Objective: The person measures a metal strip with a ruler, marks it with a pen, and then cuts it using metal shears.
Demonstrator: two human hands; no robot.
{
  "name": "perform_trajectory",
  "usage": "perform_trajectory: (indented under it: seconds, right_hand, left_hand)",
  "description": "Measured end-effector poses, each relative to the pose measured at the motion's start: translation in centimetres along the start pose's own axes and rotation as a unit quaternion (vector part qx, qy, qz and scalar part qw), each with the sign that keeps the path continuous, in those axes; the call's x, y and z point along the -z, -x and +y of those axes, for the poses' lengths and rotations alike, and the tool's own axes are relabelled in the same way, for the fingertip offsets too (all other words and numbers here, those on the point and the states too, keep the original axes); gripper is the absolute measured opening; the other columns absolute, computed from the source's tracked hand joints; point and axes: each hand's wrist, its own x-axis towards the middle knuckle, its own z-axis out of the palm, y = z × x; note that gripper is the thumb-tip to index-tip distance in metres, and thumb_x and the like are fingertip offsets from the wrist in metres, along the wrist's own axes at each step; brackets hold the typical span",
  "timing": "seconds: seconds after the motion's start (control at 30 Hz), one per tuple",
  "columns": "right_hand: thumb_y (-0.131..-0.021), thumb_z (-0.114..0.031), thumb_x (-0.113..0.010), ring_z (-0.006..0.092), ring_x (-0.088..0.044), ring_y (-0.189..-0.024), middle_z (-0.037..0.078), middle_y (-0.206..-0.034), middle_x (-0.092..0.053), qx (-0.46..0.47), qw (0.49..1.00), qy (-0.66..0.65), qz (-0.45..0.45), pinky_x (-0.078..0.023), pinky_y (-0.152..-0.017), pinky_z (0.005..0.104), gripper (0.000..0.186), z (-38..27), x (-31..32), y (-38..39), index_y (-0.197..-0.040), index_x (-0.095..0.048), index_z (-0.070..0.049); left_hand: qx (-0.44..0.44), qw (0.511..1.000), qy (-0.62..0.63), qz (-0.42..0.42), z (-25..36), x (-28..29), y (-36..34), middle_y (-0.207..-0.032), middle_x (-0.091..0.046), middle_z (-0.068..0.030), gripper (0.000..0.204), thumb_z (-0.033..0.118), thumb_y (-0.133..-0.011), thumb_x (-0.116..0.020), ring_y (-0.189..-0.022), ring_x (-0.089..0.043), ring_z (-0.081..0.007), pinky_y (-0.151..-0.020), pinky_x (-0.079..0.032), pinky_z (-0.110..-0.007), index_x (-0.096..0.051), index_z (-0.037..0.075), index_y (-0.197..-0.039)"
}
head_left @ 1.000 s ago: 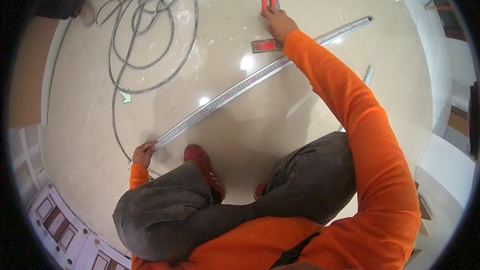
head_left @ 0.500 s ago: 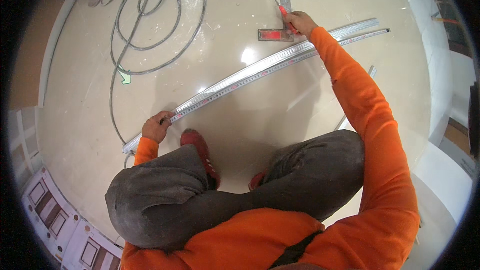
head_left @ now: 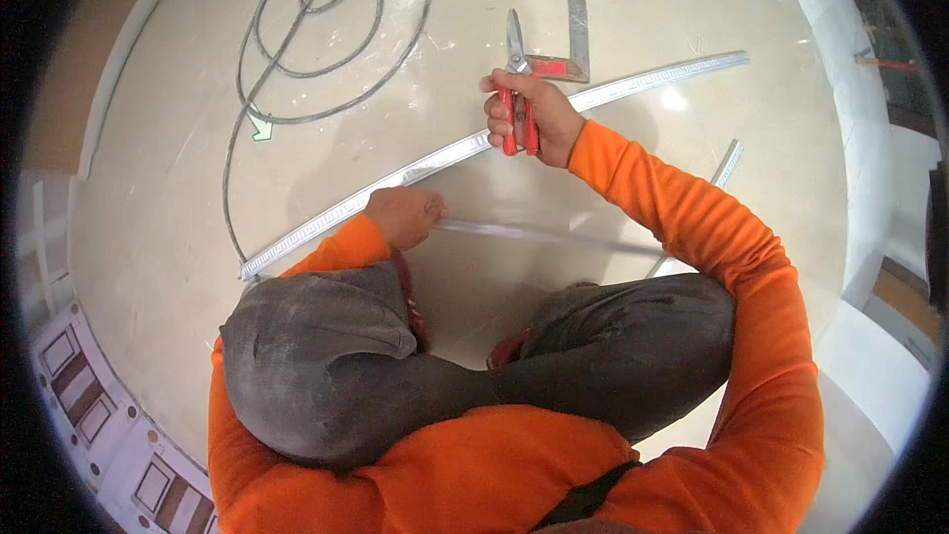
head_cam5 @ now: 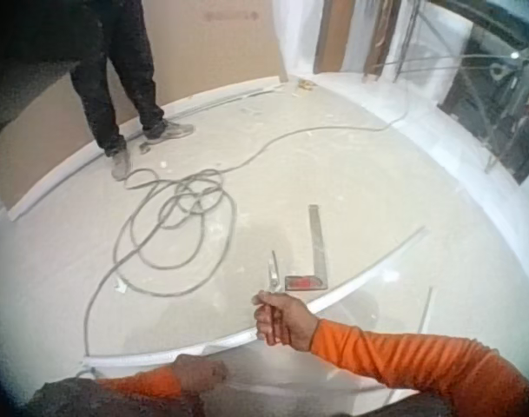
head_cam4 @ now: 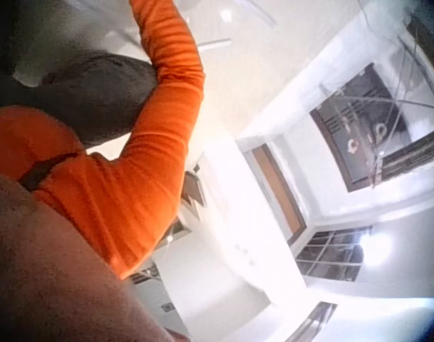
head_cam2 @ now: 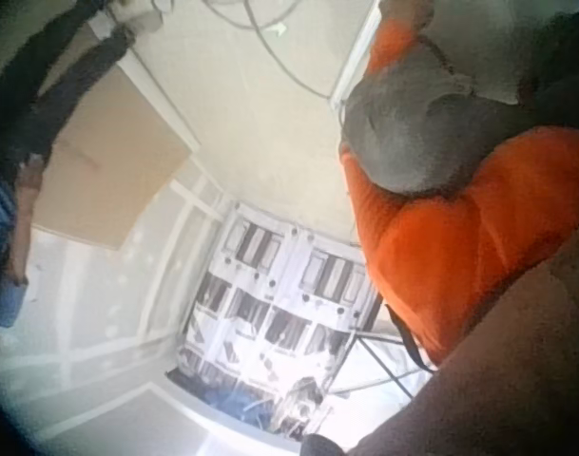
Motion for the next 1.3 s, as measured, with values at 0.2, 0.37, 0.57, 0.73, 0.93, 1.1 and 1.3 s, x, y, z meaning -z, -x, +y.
perform_trajectory:
  seconds: [0.2, 0.37, 0.57, 0.73, 0.93, 1.1, 1.3]
  right_hand:
    - [-0.100, -0.028, -0.054, 0.0169, -0.052, -0.058, 0.002, -0.069, -0.050, 0.036, 0.998, -0.029, 0.032, -0.052, -0.064, 0.0370, 0.020, 0.0, 0.5, 1.7, -0.094, -0.051, -0.009]
    - [-0.099, -0.020, -0.054, 0.0183, -0.058, -0.074, 0.004, -0.078, -0.054, 0.126, 0.986, 0.001, 0.109, -0.053, -0.076, 0.0367, 0.015, 0.5, -1.7, 2.0, -0.089, -0.052, -0.009]
    - [-0.098, -0.022, -0.059, 0.0190, -0.058, -0.073, 0.004, -0.076, -0.051, 0.257, 0.956, 0.039, 0.136, -0.052, -0.073, 0.0359, 0.020, 0.9, -5.8, 2.9, -0.087, -0.050, -0.007]
    - [-0.099, -0.030, -0.059, 0.0191, -0.056, -0.069, 0.003, -0.073, -0.047, 0.248, 0.957, 0.004, 0.152, -0.051, -0.067, 0.0361, 0.028, 0.1, -5.8, 3.7, -0.087, -0.049, -0.007]
    - [-0.100, -0.033, -0.056, 0.0230, -0.061, -0.074, 0.007, -0.077, -0.055, 0.159, 0.984, -0.035, 0.073, -0.056, -0.076, 0.0394, 0.028, -1.4, -4.4, 4.6, -0.103, -0.053, -0.005]
    - [-0.102, -0.029, -0.052, 0.0293, -0.067, -0.091, 0.012, -0.091, -0.064, 0.122, 0.991, -0.018, 0.059, -0.057, -0.093, 0.0456, 0.034, -3.4, -3.4, 5.7, -0.124, -0.054, -0.003]
    - [-0.103, -0.030, -0.047, 0.0298, -0.067, -0.102, 0.014, -0.099, -0.066, 0.119, 0.993, -0.011, -0.024, -0.055, -0.096, 0.0423, 0.036, -3.1, -4.2, 5.8, -0.126, -0.053, -0.003]
  left_hand:
    - [-0.005, 1.000, 0.021, -0.018, 0.8, -0.8, 0.4, -0.091, -0.072, -0.0146, 0.047, 0.049, -0.102, -0.042, -0.088, -0.069, -0.0360, -0.082, -0.051, -0.049, -0.067, 0.011, -0.111]
    - [-0.051, 0.991, 0.124, 0.020, 3.1, 3.6, 1.0, -0.084, -0.072, -0.0145, 0.057, 0.061, -0.097, -0.044, -0.081, -0.070, -0.0355, -0.078, -0.053, -0.045, -0.066, 0.009, -0.109]
    - [-0.082, 0.946, 0.287, 0.124, 7.2, 8.3, -0.2, -0.077, -0.069, -0.0089, 0.057, 0.059, -0.093, -0.056, -0.067, -0.066, -0.0192, -0.062, -0.050, -0.033, -0.065, 0.003, -0.099]
    - [-0.084, 0.870, 0.480, 0.078, 8.9, 7.0, -0.2, -0.077, -0.066, -0.0021, 0.035, 0.040, -0.094, -0.067, -0.063, -0.059, -0.0089, -0.052, -0.046, -0.024, -0.063, 0.004, -0.096]
    - [-0.108, 0.875, 0.468, 0.060, 8.1, 6.5, -0.2, -0.081, -0.065, -0.0015, 0.023, 0.025, -0.092, -0.068, -0.067, -0.058, -0.0092, -0.058, -0.048, -0.024, -0.063, 0.005, -0.101]
    - [-0.234, 0.898, 0.324, 0.187, 6.6, 7.9, 0.1, -0.080, -0.067, -0.0045, 0.042, 0.032, -0.087, -0.076, -0.068, -0.062, -0.0150, -0.065, -0.051, -0.031, -0.065, 0.005, -0.117]
    - [-0.134, 0.917, 0.148, 0.345, 8.0, 8.7, 1.2, -0.064, -0.063, -0.0147, 0.035, 0.046, -0.085, -0.074, -0.056, -0.061, -0.0287, -0.057, -0.049, -0.036, -0.076, 0.012, -0.091]
